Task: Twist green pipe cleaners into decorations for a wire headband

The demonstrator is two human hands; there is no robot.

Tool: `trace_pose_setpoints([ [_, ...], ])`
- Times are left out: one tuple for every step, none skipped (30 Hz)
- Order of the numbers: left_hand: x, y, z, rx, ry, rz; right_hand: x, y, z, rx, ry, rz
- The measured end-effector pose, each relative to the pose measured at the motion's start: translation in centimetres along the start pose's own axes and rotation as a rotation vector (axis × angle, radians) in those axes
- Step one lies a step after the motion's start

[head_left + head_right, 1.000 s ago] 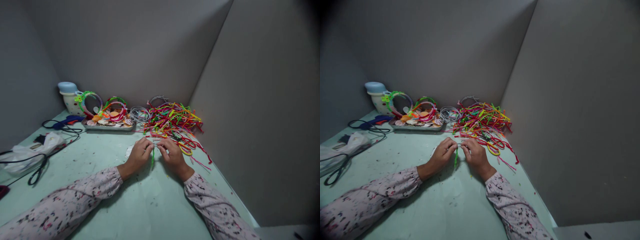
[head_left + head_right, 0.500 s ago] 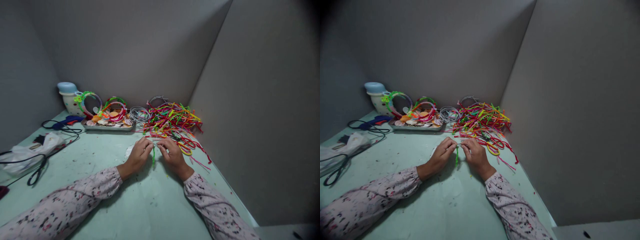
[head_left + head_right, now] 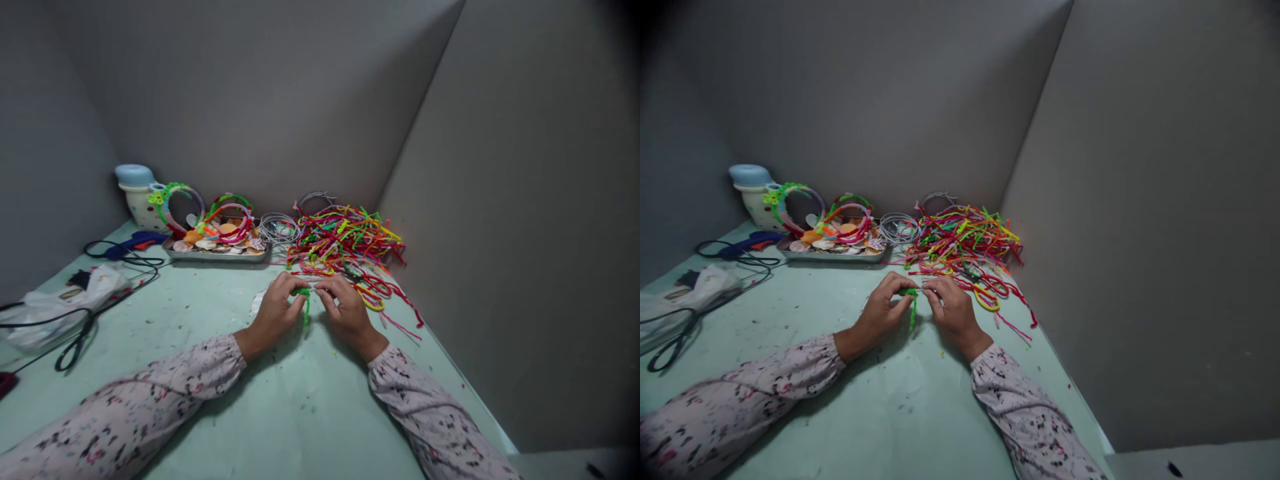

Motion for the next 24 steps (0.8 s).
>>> trace_pose_setpoints([
  [-0.03, -0.02, -0.01, 0.002, 0.002, -0.003, -0.01, 0.0, 0.03, 0.001, -0.001, 0.0],
  [-0.07, -0.03, -0.05, 0.006, 0.006, -0.008, -0.01, -0.01, 0.07, 0.0, -0.003, -0.001],
  [-0.13, -0.04, -0.1, 0.012, 0.011, -0.015, -0.03, -0.02, 0.12, -0.002, -0.004, -0.001],
  [-0.18, -0.04, -0.13, 0.016, 0.016, -0.021, -0.04, -0.04, 0.18, -0.005, -0.005, -0.001],
  [-0.21, -0.03, -0.15, 0.02, 0.022, -0.025, -0.05, -0.05, 0.23, -0.009, -0.005, 0.0],
  [-0.23, -0.02, -0.14, 0.022, 0.026, -0.026, -0.05, -0.06, 0.27, -0.01, -0.005, 0.0],
  [-0.22, -0.01, -0.13, 0.023, 0.028, -0.026, -0.06, -0.07, 0.28, -0.01, -0.004, 0.001],
  [-0.21, 0.0, -0.1, 0.023, 0.03, -0.026, -0.06, -0.07, 0.28, -0.008, -0.003, 0.003],
  [-0.2, 0.01, -0.07, 0.023, 0.03, -0.026, -0.06, -0.08, 0.27, -0.007, -0.002, 0.004],
  [-0.2, 0.02, -0.04, 0.022, 0.03, -0.026, -0.06, -0.09, 0.26, -0.004, -0.001, 0.006],
  [-0.2, 0.03, -0.02, 0.024, 0.029, -0.027, -0.06, -0.09, 0.24, -0.001, -0.001, 0.006],
  [-0.19, 0.04, -0.01, 0.026, 0.028, -0.027, -0.06, -0.09, 0.23, 0.001, -0.001, 0.007],
  [-0.2, 0.04, 0.0, 0.028, 0.026, -0.028, -0.05, -0.09, 0.23, 0.002, 0.0, 0.008],
  [-0.21, 0.05, 0.02, 0.03, 0.025, -0.03, -0.03, -0.09, 0.23, 0.002, 0.001, 0.01],
  [-0.22, 0.06, 0.04, 0.032, 0.023, -0.033, -0.02, -0.08, 0.24, 0.001, 0.001, 0.011],
  [-0.24, 0.08, 0.07, 0.032, 0.021, -0.036, 0.01, -0.07, 0.24, 0.0, 0.002, 0.013],
  [-0.25, 0.09, 0.11, 0.03, 0.02, -0.038, 0.04, -0.05, 0.24, 0.0, 0.001, 0.015],
  [-0.25, 0.1, 0.15, 0.027, 0.02, -0.04, 0.05, -0.03, 0.23, 0.0, 0.0, 0.016],
  [-0.25, 0.1, 0.18, 0.025, 0.021, -0.04, 0.06, -0.02, 0.21, 0.0, -0.002, 0.015],
  [-0.24, 0.1, 0.21, 0.022, 0.021, -0.038, 0.06, 0.0, 0.19, 0.002, -0.003, 0.016],
  [-0.23, 0.1, 0.21, 0.021, 0.02, -0.038, 0.07, 0.01, 0.19, 0.003, -0.005, 0.017],
  [-0.23, 0.09, 0.21, 0.02, 0.019, -0.037, 0.08, 0.02, 0.2, 0.003, -0.007, 0.02],
  [-0.22, 0.09, 0.2, 0.019, 0.019, -0.036, 0.08, 0.03, 0.21, 0.005, -0.01, 0.023],
  [-0.23, 0.09, 0.18, 0.017, 0.018, -0.035, 0.09, 0.04, 0.21, 0.008, -0.012, 0.026],
])
Point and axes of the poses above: each hand's wrist, its own y-axis away from the middle knuckle, its own x-axis out of the palm, z = x × y, the point moved 8 cm from there along -y, towards the middle knuckle, and after that the axes turned 4 degrees about -y, right-handed, at the moved point
